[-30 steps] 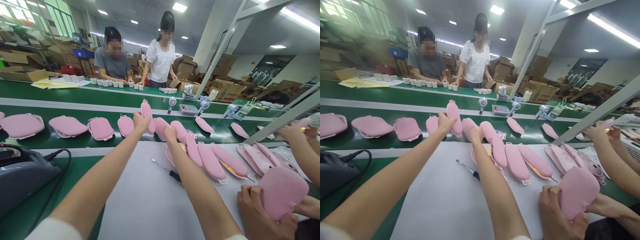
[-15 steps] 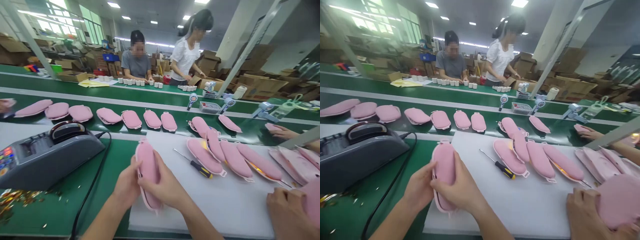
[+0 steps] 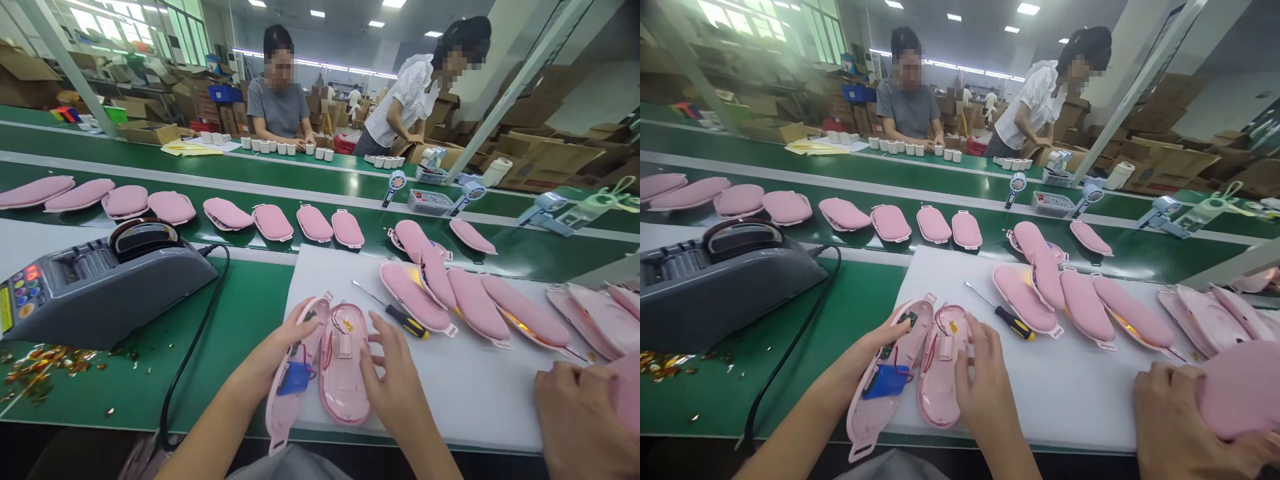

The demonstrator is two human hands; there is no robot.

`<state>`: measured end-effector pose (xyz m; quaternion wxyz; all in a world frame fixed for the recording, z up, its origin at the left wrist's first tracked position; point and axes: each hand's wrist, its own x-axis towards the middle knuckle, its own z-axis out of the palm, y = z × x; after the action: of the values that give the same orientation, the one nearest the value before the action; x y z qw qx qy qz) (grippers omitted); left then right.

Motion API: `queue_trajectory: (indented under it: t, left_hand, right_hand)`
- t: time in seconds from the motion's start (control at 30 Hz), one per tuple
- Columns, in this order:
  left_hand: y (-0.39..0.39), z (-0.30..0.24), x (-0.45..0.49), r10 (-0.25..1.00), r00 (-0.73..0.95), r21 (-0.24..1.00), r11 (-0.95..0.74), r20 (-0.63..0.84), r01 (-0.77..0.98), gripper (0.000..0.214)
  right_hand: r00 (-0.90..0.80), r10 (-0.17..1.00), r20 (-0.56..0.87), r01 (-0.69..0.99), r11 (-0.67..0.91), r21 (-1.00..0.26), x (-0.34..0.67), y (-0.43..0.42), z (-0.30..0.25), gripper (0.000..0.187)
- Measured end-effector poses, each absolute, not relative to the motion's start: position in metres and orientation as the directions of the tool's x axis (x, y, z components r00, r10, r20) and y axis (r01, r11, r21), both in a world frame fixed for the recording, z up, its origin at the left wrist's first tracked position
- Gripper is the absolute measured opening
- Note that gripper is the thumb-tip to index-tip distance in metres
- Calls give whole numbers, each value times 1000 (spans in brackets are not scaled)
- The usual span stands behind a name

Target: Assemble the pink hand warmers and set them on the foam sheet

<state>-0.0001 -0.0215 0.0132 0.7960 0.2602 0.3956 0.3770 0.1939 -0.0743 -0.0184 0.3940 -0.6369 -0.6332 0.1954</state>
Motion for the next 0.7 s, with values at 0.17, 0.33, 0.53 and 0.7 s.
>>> queue_trajectory:
  t: [0.17, 0.33, 0.53, 0.7]
  left_hand:
    - [-14, 28, 6, 769, 385, 727, 625, -511, -283, 73]
    - [-10, 28, 9, 745, 387, 697, 657, -543, -289, 60]
    - [-7, 23, 12, 717, 429, 649, 690, -549, -322, 48]
    - [-8, 25, 10, 741, 405, 716, 652, -535, -248, 56]
  right_hand:
    - [-302, 923, 237, 884, 365, -294, 193, -72, -2, 29]
    - [-438, 899, 17, 872, 429, -235, 180, -59, 4, 16]
    - [-512, 857, 63, 803, 503, -319, 181, -46, -8, 26]
    - [-347, 931, 110, 674, 330, -661, 181, -38, 2, 23]
